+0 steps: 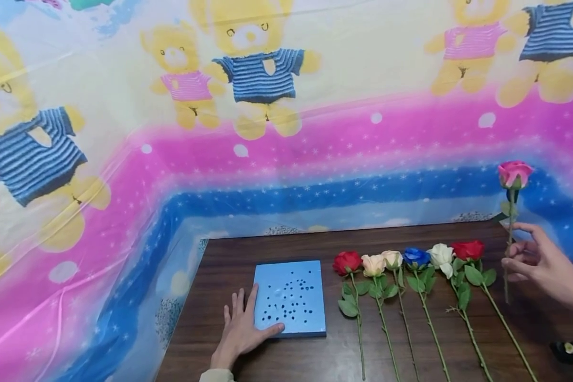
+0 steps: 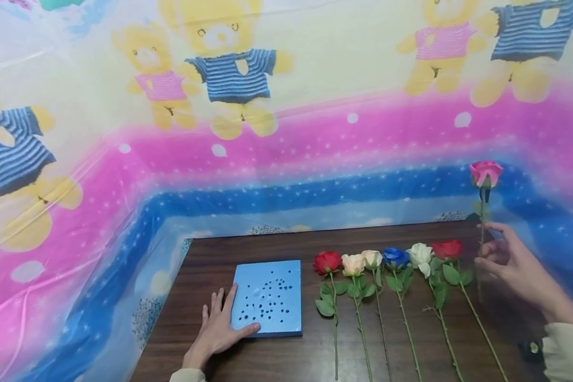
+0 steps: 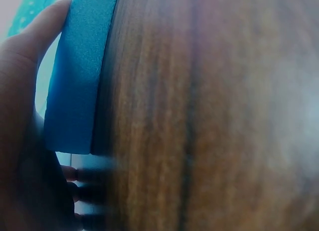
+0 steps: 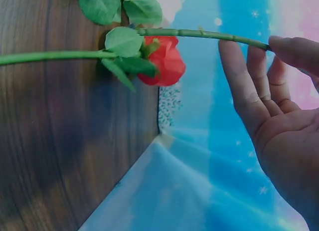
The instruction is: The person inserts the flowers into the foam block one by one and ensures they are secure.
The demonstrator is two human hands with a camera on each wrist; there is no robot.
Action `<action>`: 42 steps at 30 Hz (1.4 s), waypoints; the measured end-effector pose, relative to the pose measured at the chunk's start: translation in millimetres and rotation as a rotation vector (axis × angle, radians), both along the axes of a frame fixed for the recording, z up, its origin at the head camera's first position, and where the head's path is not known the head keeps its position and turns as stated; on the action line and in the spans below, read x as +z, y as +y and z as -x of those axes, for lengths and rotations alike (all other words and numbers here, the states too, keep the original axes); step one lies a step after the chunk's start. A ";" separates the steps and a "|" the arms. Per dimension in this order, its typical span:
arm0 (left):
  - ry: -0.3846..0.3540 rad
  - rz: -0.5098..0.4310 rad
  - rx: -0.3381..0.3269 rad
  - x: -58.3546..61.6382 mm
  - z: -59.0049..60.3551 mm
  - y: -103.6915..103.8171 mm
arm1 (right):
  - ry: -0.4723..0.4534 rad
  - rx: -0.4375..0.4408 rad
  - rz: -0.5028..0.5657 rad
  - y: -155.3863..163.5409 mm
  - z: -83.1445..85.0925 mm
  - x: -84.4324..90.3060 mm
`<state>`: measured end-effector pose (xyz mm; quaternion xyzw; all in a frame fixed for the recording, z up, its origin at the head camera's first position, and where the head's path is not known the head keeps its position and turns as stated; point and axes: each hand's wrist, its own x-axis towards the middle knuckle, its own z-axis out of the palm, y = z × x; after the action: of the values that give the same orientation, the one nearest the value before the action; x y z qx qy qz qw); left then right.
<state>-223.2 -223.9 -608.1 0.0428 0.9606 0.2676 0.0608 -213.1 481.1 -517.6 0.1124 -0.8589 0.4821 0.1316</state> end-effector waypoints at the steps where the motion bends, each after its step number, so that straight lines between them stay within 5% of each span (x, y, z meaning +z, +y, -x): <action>1: 0.001 -0.003 -0.001 0.6 0.8 -0.2 | 0.015 -0.007 -0.007 -2.0 1.1 1.7; 22: 0.005 -0.019 0.000 -0.5 -0.7 -0.4 | 0.139 0.059 -0.006 -68.5 33.6 40.4; 37: 0.001 -0.024 0.003 -1.1 0.7 -2.0 | 0.146 0.146 -0.017 -132.7 60.0 44.2; 42: -0.004 -0.026 0.005 -0.7 0.8 -2.1 | 0.101 0.212 0.059 -153.1 65.7 42.1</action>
<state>-224.0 -226.0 -608.8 0.0409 0.9571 0.2802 0.0614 -278.8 328.0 -475.4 0.2226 -0.8198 0.5122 0.1263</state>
